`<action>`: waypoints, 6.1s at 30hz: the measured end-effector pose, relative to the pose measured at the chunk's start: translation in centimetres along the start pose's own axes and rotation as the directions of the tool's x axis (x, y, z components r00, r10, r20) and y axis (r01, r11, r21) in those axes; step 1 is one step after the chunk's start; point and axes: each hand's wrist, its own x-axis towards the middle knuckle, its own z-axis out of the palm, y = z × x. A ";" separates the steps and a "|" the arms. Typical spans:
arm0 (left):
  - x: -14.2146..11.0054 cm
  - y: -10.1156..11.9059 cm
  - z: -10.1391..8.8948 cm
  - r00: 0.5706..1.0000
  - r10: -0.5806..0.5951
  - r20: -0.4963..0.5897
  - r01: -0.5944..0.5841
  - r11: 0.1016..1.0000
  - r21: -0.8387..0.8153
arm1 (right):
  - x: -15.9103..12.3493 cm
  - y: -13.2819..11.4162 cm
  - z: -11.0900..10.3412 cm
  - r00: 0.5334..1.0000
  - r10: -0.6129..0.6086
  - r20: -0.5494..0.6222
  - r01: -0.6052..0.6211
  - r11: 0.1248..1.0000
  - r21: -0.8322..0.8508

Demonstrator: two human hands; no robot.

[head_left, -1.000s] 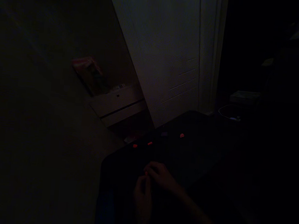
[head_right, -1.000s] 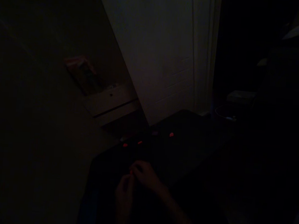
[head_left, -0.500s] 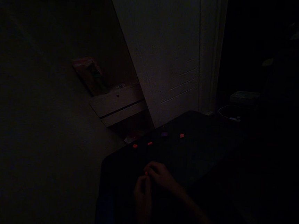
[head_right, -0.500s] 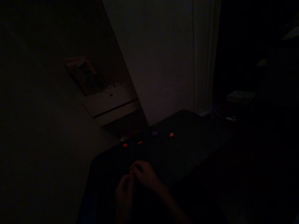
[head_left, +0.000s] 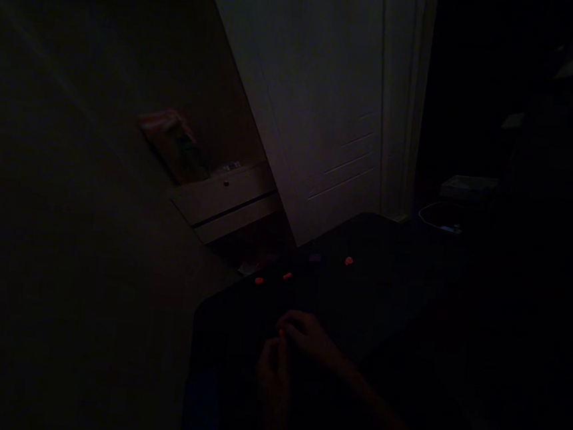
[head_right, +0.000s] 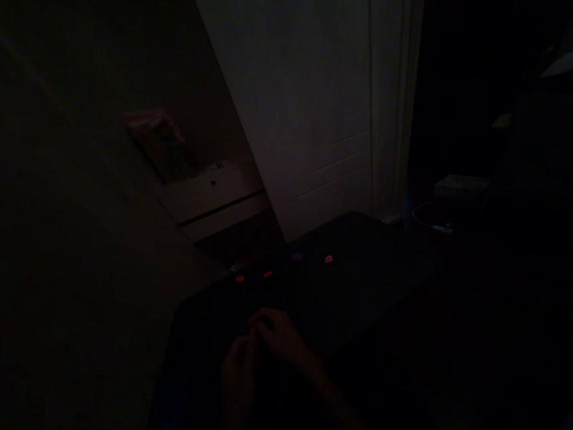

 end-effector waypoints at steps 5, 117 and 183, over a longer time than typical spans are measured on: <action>0.0 -0.3 -0.1 1.000 0.007 -0.005 -0.007 1.000 0.003 | -0.1 0.0 0.0 1.000 0.007 0.007 -0.007 1.000 0.012; -0.1 -0.4 -0.1 1.000 0.013 0.004 -0.013 0.999 0.031 | 0.0 0.2 0.1 0.999 -0.048 0.005 0.048 0.999 -0.002; -0.2 0.2 -0.1 1.000 0.021 0.008 -0.021 0.999 0.045 | -0.2 -0.7 -0.2 0.999 -0.041 0.002 0.041 0.998 -0.054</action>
